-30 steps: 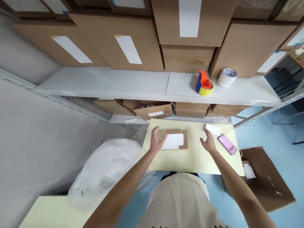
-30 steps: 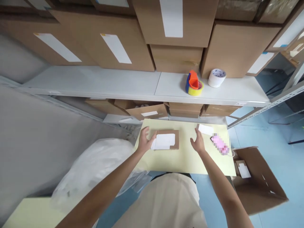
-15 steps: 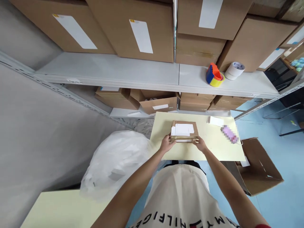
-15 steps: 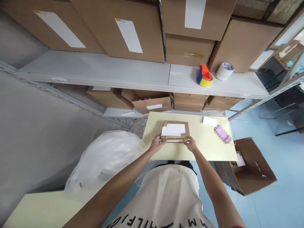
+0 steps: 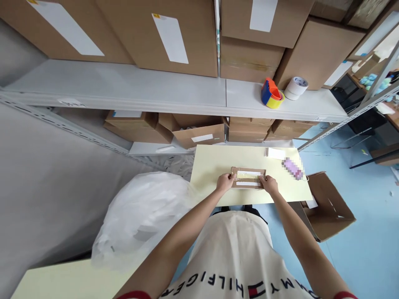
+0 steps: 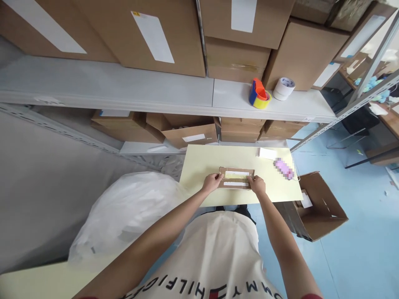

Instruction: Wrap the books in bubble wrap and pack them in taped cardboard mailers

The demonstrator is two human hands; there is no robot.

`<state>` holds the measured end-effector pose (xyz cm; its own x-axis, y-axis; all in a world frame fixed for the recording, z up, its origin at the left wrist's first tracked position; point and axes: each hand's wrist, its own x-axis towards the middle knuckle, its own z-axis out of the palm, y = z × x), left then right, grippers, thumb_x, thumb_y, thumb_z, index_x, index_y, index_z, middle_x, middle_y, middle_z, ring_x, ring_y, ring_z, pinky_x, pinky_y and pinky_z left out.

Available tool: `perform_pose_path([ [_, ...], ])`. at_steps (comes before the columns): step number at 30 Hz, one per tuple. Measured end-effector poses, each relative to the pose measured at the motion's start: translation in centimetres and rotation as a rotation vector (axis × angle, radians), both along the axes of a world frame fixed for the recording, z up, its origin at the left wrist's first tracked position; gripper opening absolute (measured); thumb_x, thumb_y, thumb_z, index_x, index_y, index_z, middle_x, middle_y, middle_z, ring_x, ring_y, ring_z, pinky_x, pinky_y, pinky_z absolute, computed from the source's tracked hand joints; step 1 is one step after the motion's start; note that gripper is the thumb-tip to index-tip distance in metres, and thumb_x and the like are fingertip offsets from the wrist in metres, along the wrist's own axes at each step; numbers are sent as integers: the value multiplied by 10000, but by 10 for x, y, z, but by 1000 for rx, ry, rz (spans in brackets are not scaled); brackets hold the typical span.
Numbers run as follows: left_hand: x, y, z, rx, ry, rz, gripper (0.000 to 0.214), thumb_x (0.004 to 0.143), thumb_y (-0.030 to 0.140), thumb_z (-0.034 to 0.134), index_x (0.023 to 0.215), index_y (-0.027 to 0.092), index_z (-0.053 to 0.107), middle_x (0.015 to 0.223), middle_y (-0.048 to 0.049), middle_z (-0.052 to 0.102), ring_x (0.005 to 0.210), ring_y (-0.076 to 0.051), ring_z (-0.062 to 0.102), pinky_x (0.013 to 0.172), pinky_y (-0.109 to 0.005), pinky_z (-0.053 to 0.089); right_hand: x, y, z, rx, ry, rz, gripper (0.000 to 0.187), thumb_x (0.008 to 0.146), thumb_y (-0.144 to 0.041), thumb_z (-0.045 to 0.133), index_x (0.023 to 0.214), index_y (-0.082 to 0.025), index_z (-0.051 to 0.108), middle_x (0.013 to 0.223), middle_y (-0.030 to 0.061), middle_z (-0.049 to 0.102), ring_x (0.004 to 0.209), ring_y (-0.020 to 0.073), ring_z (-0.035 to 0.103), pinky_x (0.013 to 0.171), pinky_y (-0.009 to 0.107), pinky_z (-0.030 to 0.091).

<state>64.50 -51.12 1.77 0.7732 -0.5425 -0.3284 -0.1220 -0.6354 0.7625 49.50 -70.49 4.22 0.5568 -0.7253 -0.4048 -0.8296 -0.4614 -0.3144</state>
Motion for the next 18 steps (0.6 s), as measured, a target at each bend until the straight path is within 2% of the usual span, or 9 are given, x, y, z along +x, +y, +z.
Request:
perform_pose_path([
  [4,0,-5,-8,28,-32,21,371,747,488,636,535,211,509,581,-15,585,609,-176,574,575,-267,364,11,-1,-9,-4,26,31,407,953,-512,458,896,-159,651,1000,167,727,944,272,673,721,311,439],
  [7,-1,-5,-12,21,-50,65,329,750,474,637,588,201,552,645,-15,623,657,-169,588,612,-258,392,15,-6,-12,1,19,58,401,960,-518,448,909,-175,651,1018,149,722,966,254,668,730,299,436],
  [12,-2,-4,-16,20,36,138,313,794,481,589,673,195,617,746,-41,681,738,-199,628,666,-275,427,18,-19,-13,46,11,97,408,958,-544,441,940,-191,644,1001,117,723,919,228,673,693,282,426],
  [18,-8,-5,-18,84,53,214,277,826,466,565,766,201,621,845,-44,706,816,-211,644,710,-274,443,19,-34,-21,187,-75,131,437,964,-544,417,1079,-182,635,1023,112,724,925,227,672,705,294,446],
])
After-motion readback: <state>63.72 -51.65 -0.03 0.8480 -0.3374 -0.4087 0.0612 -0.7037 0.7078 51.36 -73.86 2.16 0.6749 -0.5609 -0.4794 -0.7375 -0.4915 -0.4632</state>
